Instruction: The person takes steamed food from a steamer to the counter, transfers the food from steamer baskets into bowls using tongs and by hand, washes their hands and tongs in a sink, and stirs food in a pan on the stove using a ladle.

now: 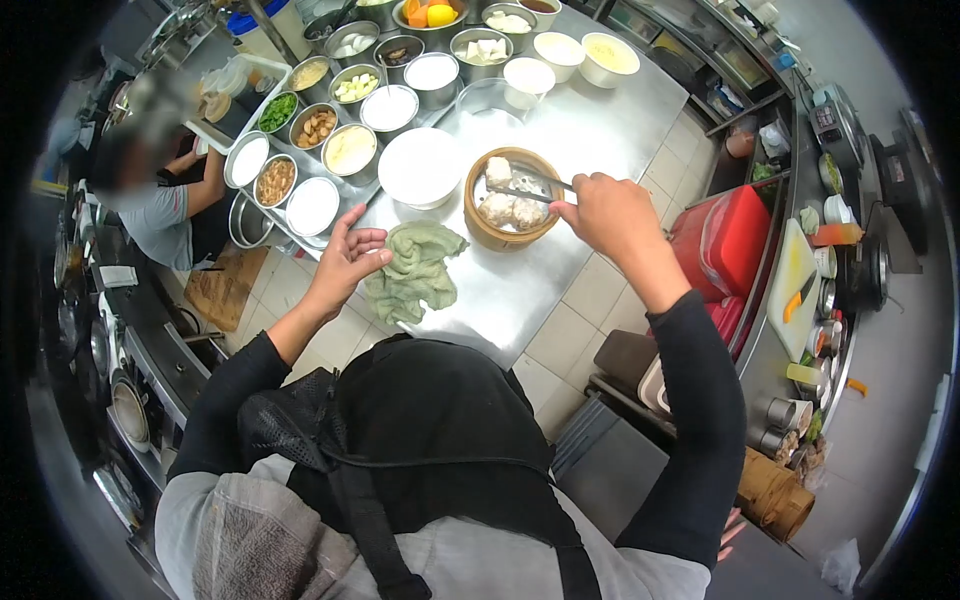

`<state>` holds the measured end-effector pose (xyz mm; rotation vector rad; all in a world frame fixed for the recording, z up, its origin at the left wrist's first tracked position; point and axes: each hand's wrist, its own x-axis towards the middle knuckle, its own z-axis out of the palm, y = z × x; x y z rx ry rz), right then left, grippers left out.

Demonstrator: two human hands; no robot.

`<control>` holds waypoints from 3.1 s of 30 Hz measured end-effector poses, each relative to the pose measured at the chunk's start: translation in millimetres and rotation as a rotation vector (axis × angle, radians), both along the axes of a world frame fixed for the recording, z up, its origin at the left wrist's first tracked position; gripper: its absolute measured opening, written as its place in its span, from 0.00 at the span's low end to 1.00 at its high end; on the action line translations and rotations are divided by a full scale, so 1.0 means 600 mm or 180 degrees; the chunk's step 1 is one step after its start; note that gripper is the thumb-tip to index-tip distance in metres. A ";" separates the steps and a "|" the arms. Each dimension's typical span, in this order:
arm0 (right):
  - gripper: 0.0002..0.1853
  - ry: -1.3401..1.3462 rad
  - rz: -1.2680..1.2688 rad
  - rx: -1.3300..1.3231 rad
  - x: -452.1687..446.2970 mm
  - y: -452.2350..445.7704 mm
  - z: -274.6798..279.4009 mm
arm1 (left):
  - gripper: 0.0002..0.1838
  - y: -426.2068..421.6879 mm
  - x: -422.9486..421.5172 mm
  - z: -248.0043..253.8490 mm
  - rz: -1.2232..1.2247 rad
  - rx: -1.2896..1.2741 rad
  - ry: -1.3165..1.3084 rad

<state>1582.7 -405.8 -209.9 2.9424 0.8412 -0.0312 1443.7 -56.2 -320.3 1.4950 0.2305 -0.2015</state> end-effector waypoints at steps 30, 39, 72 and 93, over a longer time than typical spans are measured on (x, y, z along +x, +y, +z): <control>0.33 0.2831 -0.1422 0.1446 0.073 -0.014 0.014 | 0.43 -0.014 0.008 -0.001 -0.0298 -0.0333 -0.0017; 0.27 0.1088 0.0068 0.1259 0.073 -0.033 -0.049 | 0.44 -0.001 -0.006 -0.018 -0.0142 -0.0224 0.0036; 0.36 0.0240 -0.1766 0.1792 0.325 -0.226 -0.145 | 0.34 0.093 -0.075 -0.009 0.0898 0.0087 0.0066; 0.25 0.2548 -0.2486 0.4289 0.237 -0.145 -0.191 | 0.34 0.050 -0.040 -0.011 0.0748 0.0098 0.0175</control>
